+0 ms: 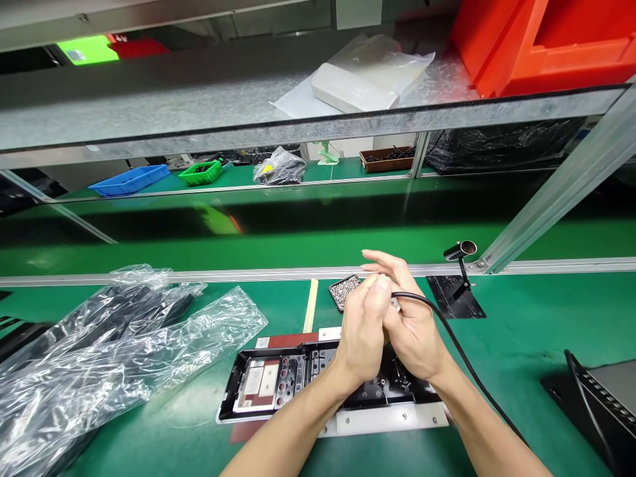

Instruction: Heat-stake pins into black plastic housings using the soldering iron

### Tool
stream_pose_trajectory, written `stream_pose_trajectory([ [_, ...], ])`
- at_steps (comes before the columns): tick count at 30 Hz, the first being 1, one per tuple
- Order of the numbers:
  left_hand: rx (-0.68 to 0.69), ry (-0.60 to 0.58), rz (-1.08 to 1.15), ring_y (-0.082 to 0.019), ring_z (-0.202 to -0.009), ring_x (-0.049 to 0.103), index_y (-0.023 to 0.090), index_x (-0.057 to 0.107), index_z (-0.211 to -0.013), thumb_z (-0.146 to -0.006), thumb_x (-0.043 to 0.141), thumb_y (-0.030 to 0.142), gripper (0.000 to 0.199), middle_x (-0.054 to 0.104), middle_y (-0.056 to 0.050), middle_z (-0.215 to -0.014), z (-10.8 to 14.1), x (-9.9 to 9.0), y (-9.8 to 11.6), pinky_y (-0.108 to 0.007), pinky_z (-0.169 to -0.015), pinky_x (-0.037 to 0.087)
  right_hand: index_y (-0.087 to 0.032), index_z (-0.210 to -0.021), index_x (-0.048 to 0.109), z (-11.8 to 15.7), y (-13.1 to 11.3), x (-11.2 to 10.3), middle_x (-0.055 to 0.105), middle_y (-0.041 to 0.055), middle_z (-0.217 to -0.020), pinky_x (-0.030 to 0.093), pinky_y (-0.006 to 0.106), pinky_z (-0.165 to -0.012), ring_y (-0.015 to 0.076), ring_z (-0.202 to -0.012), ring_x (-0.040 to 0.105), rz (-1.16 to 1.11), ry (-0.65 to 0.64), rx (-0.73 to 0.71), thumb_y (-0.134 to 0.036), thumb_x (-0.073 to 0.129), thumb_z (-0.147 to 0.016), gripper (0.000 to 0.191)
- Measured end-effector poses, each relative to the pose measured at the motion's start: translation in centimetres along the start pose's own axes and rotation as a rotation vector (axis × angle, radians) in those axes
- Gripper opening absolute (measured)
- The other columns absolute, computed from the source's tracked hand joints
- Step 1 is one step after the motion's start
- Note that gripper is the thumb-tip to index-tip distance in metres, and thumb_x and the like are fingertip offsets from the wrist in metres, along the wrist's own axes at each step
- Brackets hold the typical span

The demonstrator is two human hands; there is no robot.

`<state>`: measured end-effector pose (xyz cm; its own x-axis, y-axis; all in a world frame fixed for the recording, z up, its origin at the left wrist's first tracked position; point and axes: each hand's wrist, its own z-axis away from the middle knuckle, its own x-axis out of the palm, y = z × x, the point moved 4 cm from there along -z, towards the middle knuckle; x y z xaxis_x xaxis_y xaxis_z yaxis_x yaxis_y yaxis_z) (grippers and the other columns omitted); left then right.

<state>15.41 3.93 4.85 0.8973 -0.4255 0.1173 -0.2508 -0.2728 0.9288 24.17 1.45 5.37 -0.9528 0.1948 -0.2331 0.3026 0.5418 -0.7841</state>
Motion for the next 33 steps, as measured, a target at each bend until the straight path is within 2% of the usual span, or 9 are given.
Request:
stream_pose_trajectory([
  [3,0.016,-0.051,-0.050,-0.017,-0.074,0.044,0.022,0.045,-0.076,-0.107,0.029,0.060,0.052,0.049,-0.001,-0.079,0.0,-0.4,0.5,-0.033,-0.073,0.040,-0.022,-0.097,0.070,0.0,0.0,-0.3,0.038,0.0065,-0.164,0.037,0.052,-0.120,0.0280,-0.146,0.044,0.027,-0.009,0.041,-0.037,0.050,-0.104,0.026],
  [6,0.049,-0.085,-0.191,-0.020,-0.087,0.050,0.022,0.050,-0.085,-0.106,0.023,0.064,0.054,0.054,-0.004,-0.090,0.4,-1.9,0.8,-0.036,-0.084,0.043,-0.023,-0.092,0.072,0.1,-0.1,-0.7,0.045,0.0055,-0.159,0.036,0.054,-0.120,0.0298,-0.147,0.042,0.067,0.025,0.049,-0.038,0.053,-0.103,0.027],
  [9,-0.020,-0.024,-0.272,-0.020,-0.094,0.054,0.021,0.056,-0.095,-0.108,0.028,0.057,0.048,0.058,-0.005,-0.097,1.5,-4.8,0.4,-0.035,-0.089,0.043,-0.022,-0.081,0.070,0.1,-0.3,-1.0,0.065,0.0087,-0.129,0.047,0.049,-0.106,0.0279,-0.126,0.057,0.064,0.041,0.034,-0.036,0.053,-0.103,0.031],
  [12,-0.104,0.004,-0.411,-0.019,-0.090,0.056,0.021,0.058,-0.094,-0.109,0.037,0.047,0.037,0.061,-0.003,-0.095,3.6,-8.0,-0.3,-0.034,-0.084,0.043,-0.022,-0.079,0.067,0.2,-0.4,-1.0,0.069,0.0083,-0.101,0.053,0.045,-0.092,0.0248,-0.104,0.065,-0.012,0.036,0.042,-0.032,0.051,-0.104,0.032],
  [17,-0.217,-0.132,-0.629,-0.015,-0.069,0.048,0.022,0.049,-0.082,-0.108,0.042,0.041,0.033,0.053,0.002,-0.077,7.9,-11.4,-2.3,-0.030,-0.067,0.038,-0.021,-0.083,0.062,0.7,0.1,-0.3,0.066,0.0050,-0.080,0.053,0.035,-0.061,0.0173,-0.067,0.063,-0.266,0.067,0.154,-0.029,0.053,-0.104,0.024],
  [19,-0.234,-0.240,-0.688,-0.014,-0.065,0.046,0.022,0.047,-0.079,-0.108,0.041,0.040,0.034,0.052,0.003,-0.074,9.1,-11.8,-3.1,-0.029,-0.063,0.036,-0.021,-0.084,0.059,0.9,0.3,0.2,0.059,-0.0003,-0.067,0.044,0.028,-0.048,0.0122,-0.052,0.052,-0.364,0.092,0.195,-0.030,0.053,-0.104,0.022],
  [22,-0.193,-0.336,-0.794,-0.015,-0.065,0.049,0.022,0.047,-0.079,-0.108,0.040,0.037,0.033,0.055,0.003,-0.075,10.1,-11.9,-4.1,-0.030,-0.063,0.035,-0.021,-0.080,0.054,1.0,0.3,0.7,0.051,-0.0048,-0.057,0.038,0.023,-0.043,0.0082,-0.044,0.042,-0.413,0.203,0.192,-0.030,0.053,-0.104,0.026],
  [26,-0.147,-0.351,-0.870,-0.015,-0.064,0.051,0.022,0.047,-0.080,-0.108,0.042,0.038,0.032,0.057,0.003,-0.075,10.4,-12.0,-4.6,-0.030,-0.061,0.035,-0.021,-0.072,0.050,0.9,0.0,1.1,0.045,-0.0061,-0.050,0.034,0.019,-0.038,0.0071,-0.040,0.037,-0.399,0.326,0.207,-0.033,0.054,-0.103,0.034],
  [33,-0.059,-0.379,-0.981,-0.016,-0.063,0.053,0.021,0.047,-0.082,-0.109,0.041,0.036,0.031,0.057,0.002,-0.075,10.5,-11.9,-4.6,-0.031,-0.058,0.034,-0.020,-0.064,0.047,0.9,-0.9,0.9,0.038,-0.0073,-0.044,0.035,0.019,-0.035,0.0073,-0.036,0.033,-0.411,0.390,0.225,-0.035,0.051,-0.102,0.041],
])
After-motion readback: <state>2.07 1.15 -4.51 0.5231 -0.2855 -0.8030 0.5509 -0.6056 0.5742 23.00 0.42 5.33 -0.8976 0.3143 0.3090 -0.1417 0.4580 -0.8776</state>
